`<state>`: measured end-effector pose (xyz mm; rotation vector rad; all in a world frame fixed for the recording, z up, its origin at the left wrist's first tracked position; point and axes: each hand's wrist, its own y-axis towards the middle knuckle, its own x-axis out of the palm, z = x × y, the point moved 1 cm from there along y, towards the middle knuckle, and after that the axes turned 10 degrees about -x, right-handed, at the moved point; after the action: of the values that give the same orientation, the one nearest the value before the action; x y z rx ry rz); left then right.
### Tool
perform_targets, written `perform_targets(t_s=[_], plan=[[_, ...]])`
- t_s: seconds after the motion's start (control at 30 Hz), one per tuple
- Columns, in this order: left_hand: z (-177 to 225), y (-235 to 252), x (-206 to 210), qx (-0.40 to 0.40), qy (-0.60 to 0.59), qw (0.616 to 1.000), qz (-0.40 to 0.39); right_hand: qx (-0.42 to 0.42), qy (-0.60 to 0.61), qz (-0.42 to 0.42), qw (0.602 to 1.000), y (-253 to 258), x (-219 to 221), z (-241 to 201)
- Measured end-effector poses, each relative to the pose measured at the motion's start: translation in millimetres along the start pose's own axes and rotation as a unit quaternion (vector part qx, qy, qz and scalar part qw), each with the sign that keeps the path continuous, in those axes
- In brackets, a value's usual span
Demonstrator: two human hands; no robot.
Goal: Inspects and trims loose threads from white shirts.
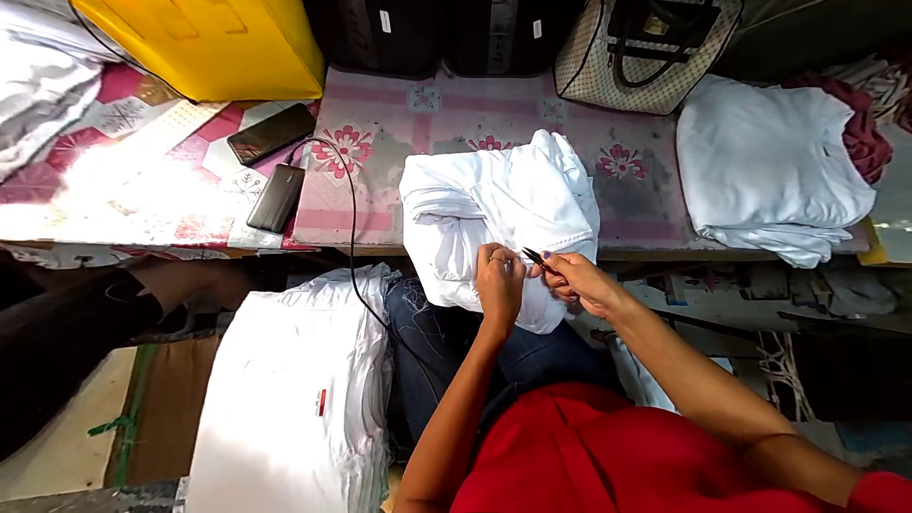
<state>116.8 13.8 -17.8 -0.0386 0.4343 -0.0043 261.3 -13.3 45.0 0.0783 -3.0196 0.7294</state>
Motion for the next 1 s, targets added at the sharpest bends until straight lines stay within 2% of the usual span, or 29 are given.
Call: perform_targets(t_s=[0.17, 0.47, 0.9, 1.0], plan=[[-5, -6, -4, -0.02, -0.101, 0.995, -0.01, 0.028, 0.007, -0.045, 0.999, -2, -1, 0], [-10, -9, -9, -0.031, -0.153, 0.988, -0.01, 0.026, -0.02, -0.076, 0.997, 1, -2, -3], [-11, -12, -13, -0.03, -0.131, 0.991, -0.018, 0.011, -0.03, -0.049, 0.998, 8, 6, 1], [-16, -16, -30, -0.046, -0.071, 0.996, -0.027, -0.011, -0.029, -0.058, 0.998, -2, 1, -3]])
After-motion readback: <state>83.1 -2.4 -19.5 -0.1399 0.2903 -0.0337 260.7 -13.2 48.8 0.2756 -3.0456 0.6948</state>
